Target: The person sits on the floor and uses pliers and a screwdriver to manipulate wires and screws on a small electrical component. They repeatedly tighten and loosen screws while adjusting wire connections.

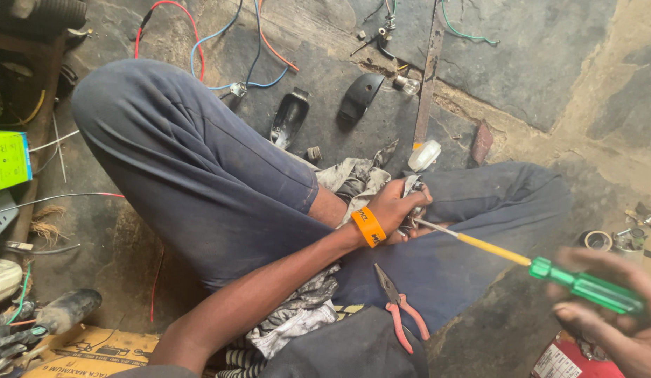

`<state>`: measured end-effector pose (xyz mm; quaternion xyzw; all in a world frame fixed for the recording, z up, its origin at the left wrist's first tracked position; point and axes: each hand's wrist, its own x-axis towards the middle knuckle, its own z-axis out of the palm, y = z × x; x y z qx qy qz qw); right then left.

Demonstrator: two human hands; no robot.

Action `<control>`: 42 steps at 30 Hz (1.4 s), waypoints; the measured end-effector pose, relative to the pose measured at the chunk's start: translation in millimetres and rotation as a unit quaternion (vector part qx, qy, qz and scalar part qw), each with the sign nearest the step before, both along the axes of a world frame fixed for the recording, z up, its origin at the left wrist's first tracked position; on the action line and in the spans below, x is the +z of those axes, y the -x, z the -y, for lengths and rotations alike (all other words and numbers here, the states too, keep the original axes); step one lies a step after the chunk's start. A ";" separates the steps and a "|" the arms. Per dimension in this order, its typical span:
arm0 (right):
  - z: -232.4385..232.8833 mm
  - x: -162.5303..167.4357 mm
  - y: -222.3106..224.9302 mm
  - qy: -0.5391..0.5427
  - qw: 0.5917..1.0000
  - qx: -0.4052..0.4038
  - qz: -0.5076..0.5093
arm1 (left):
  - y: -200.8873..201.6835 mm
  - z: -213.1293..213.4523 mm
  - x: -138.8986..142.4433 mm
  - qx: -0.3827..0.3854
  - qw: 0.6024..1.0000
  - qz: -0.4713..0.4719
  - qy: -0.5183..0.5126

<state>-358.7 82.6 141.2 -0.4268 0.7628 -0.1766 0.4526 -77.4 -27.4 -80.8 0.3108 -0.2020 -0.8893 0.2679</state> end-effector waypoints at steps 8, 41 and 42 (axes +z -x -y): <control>3.1 2.1 -3.0 0.030 0.992 0.078 -0.095 | -1.5 2.2 2.1 0.002 1.000 -0.008 0.000; 20.9 -6.1 -5.2 -0.016 0.991 -0.010 -0.134 | 5.1 1.9 -5.6 0.026 0.999 -0.020 -0.011; 21.4 -5.4 -5.4 -0.011 0.985 -0.002 -0.170 | 5.0 2.8 -5.2 0.029 0.999 -0.025 -0.004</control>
